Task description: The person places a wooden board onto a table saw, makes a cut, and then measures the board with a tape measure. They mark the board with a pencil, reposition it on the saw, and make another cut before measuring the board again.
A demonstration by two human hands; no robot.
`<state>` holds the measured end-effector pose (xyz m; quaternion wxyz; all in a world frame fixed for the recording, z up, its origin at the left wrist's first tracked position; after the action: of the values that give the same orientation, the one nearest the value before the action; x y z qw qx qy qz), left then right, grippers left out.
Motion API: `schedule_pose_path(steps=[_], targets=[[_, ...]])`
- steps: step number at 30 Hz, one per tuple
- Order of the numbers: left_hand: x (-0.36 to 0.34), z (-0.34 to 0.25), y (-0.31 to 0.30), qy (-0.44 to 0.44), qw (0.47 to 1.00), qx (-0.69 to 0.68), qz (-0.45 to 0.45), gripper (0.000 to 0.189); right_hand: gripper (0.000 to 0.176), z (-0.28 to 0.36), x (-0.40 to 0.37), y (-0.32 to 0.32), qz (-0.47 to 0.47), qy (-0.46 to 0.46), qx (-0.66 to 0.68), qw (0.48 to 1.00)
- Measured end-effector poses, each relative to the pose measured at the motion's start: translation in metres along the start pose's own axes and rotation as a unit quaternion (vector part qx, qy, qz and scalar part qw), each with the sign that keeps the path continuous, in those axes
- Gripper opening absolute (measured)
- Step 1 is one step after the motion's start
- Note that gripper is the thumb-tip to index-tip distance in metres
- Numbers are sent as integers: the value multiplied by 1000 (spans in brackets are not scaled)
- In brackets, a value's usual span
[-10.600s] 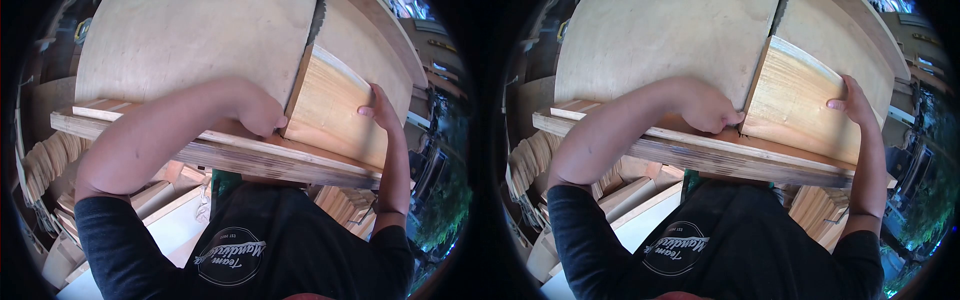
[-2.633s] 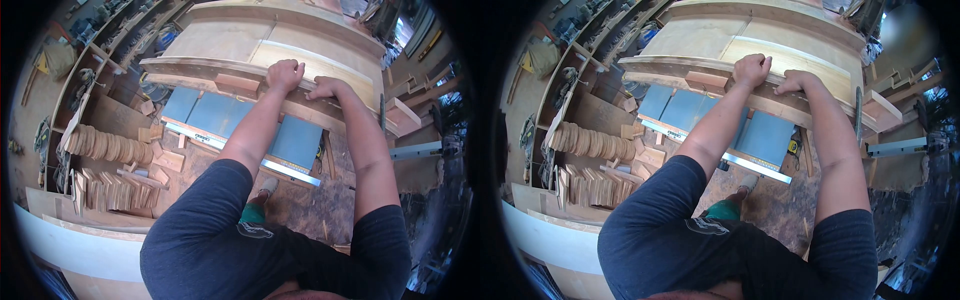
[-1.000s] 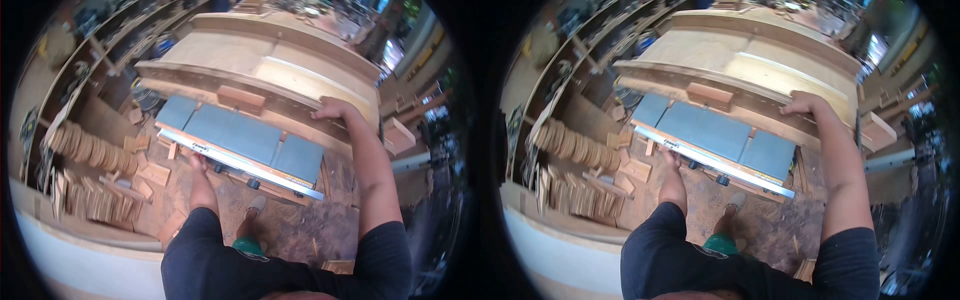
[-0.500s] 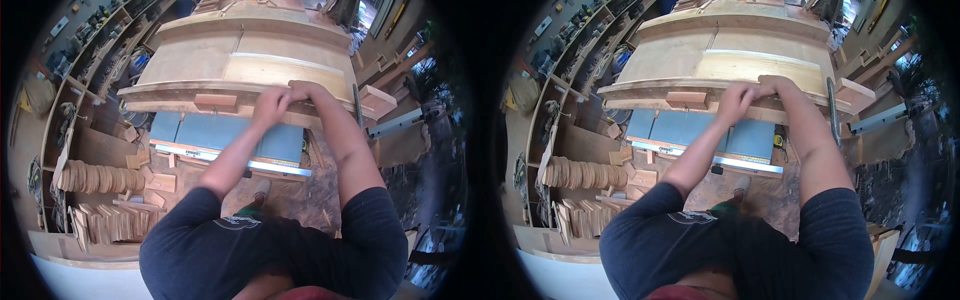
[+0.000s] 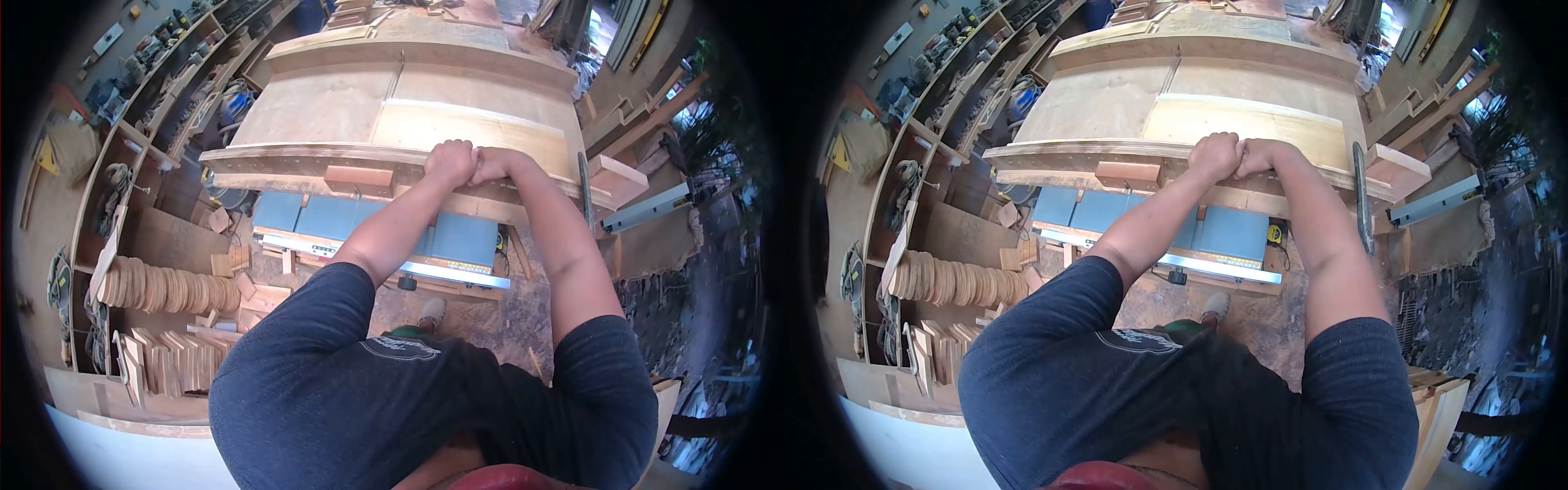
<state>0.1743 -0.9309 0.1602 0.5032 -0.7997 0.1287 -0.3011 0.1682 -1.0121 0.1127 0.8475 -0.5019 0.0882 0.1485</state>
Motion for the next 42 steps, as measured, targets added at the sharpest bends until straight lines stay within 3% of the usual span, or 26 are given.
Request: schedule_pose_path(steps=[8, 15, 21, 23, 24, 25, 26, 27, 29, 31, 33, 34, 36, 37, 39, 42], targets=[[-80, -15, -24, -8, 1000, 10, -3, 39, 56, 46, -75, 40, 23, -2, 9, 1000], [-159, -29, -48, -20, 1000, 9, -1, 38, 53, 67, -126, 86, -14, 2, -7, 1000], [-212, -42, -69, 1, 999, -14, -41, 33, 51, 97, -170, 116, 17, -14, -11, 1000], [-223, -45, -71, -4, 1000, -4, 22, 36, 53, 97, -176, 121, 21, -5, -19, 1000], [-227, -42, -69, 8, 999, -33, 12, 31, 64, 94, -179, 123, 29, 12, -36, 999], [-237, -35, -72, 5, 999, -35, 11, 31, 64, 99, -186, 123, 32, 11, -39, 999], [-247, -34, -92, 45, 990, -117, -62, 26, 71, 101, -192, 116, -1, 27, -47, 999], [-253, -25, -115, 84, 968, -196, -136, 22, 79, 101, -195, 108, -33, 42, -56, 997], [-262, 46, -148, -6, 979, -124, -164, 19, 84, 101, -197, 110, -19, 45, -58, 997], [-258, 135, -188, -116, 980, -48, -155, 33, 90, 100, -195, 109, -8, 53, -53, 997], [-240, 218, -190, -191, 979, 35, -61, 40, 87, 101, -196, 110, -23, 48, -28, 998], [-223, 242, -187, -192, 979, 31, -57, 40, 87, 98, -196, 112, -20, 52, -29, 998], [-196, 274, -136, -127, 975, 24, 180, 59, 84, 101, -193, 111, -36, 23, -3, 999], [-180, 284, -123, -124, 975, 21, 184, 59, 84, 99, -193, 111, -35, 28, -2, 999], [-188, 283, -55, -159, 887, -79, 426, 76, 81, 101, -194, 108, -59, 23, 13, 998], [-186, 273, -25, -126, 868, -105, 468, 85, 78, 99, -193, 107, -42, 57, 29, 997]])
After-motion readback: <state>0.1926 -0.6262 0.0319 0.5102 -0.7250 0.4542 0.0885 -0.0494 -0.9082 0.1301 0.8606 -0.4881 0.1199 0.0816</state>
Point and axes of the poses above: each hand's wrist, its own x-axis towards the middle knuckle, its own y-axis out of the palm, z = x × y, the point moved 9 cm from there along x, towards the middle knuckle, and after that the axes turned 9 degrees about -z, right-handed, at the moved point
